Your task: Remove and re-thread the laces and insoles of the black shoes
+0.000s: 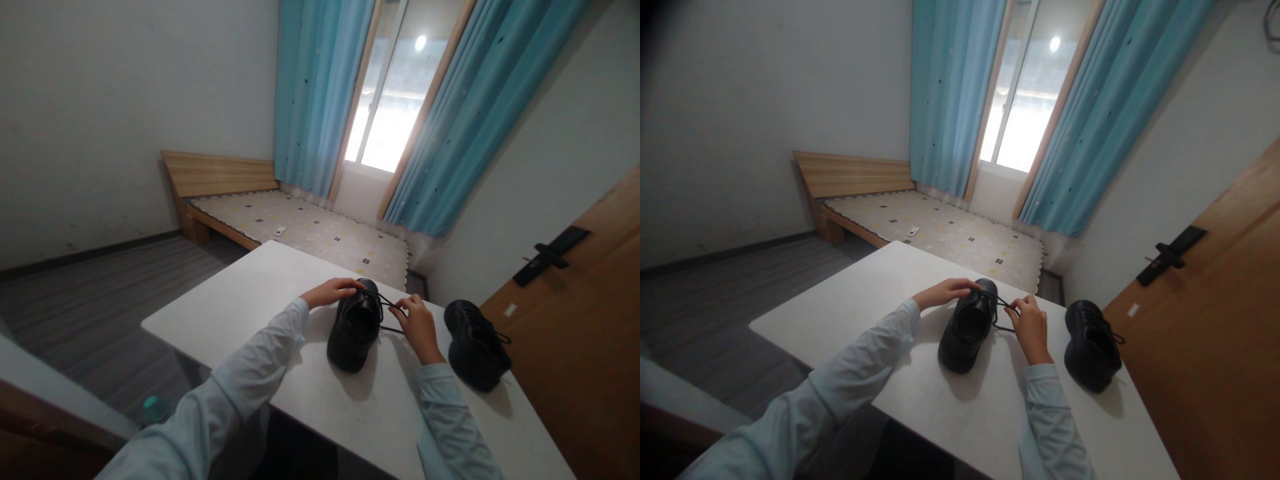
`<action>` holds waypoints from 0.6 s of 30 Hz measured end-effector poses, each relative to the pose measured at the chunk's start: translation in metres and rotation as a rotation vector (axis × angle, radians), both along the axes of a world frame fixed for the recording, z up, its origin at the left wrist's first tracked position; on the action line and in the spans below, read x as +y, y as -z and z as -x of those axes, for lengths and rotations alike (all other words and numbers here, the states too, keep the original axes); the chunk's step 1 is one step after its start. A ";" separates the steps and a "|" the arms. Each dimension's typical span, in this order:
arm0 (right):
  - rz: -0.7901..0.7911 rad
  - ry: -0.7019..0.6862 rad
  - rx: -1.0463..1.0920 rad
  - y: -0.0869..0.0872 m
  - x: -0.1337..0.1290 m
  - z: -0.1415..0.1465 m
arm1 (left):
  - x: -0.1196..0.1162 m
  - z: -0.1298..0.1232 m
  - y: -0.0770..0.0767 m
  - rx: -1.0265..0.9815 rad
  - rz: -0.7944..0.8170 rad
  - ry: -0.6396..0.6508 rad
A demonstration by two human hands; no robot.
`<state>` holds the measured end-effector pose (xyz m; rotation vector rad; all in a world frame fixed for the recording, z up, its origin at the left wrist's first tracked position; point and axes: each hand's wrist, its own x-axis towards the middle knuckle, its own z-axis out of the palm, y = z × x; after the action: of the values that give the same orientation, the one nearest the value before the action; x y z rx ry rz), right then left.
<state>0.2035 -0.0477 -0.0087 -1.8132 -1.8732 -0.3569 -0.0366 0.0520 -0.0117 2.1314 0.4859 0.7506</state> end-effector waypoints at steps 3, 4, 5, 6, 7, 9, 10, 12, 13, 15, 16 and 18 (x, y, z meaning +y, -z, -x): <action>-0.036 0.095 -0.004 0.001 -0.001 0.001 | 0.000 0.000 0.000 -0.004 0.008 0.003; -0.037 0.121 -0.014 0.001 -0.001 0.002 | -0.001 0.000 0.000 -0.007 0.014 0.005; -0.035 0.141 -0.026 0.001 -0.001 0.003 | -0.001 0.000 0.000 -0.012 0.020 0.005; -0.033 0.157 -0.039 0.002 -0.002 0.005 | -0.001 0.000 0.000 -0.015 0.026 0.005; -0.030 0.170 -0.052 0.002 -0.002 0.006 | -0.001 -0.001 0.000 -0.018 0.031 0.005; -0.028 0.204 -0.091 0.001 -0.003 0.009 | 0.000 -0.001 0.001 -0.023 0.037 0.007; -0.027 0.224 -0.117 0.001 -0.004 0.010 | 0.001 -0.001 0.001 -0.026 0.037 0.009; -0.027 0.266 -0.167 0.000 -0.005 0.010 | 0.001 -0.001 0.002 -0.029 0.033 0.012; -0.028 0.288 -0.183 -0.001 -0.005 0.009 | 0.002 -0.001 0.002 -0.031 0.031 0.011; -0.029 0.321 -0.186 -0.001 -0.005 0.006 | 0.002 -0.001 0.003 -0.039 0.036 0.009; -0.028 0.327 -0.173 0.000 -0.004 0.004 | 0.002 -0.002 0.004 -0.052 0.046 0.012; -0.020 0.295 -0.144 0.002 -0.002 0.001 | 0.001 -0.003 0.005 -0.094 0.081 0.019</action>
<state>0.2021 -0.0500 -0.0110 -2.1026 -1.6849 -0.6233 -0.0335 0.0530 -0.0166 2.0133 0.4380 0.8026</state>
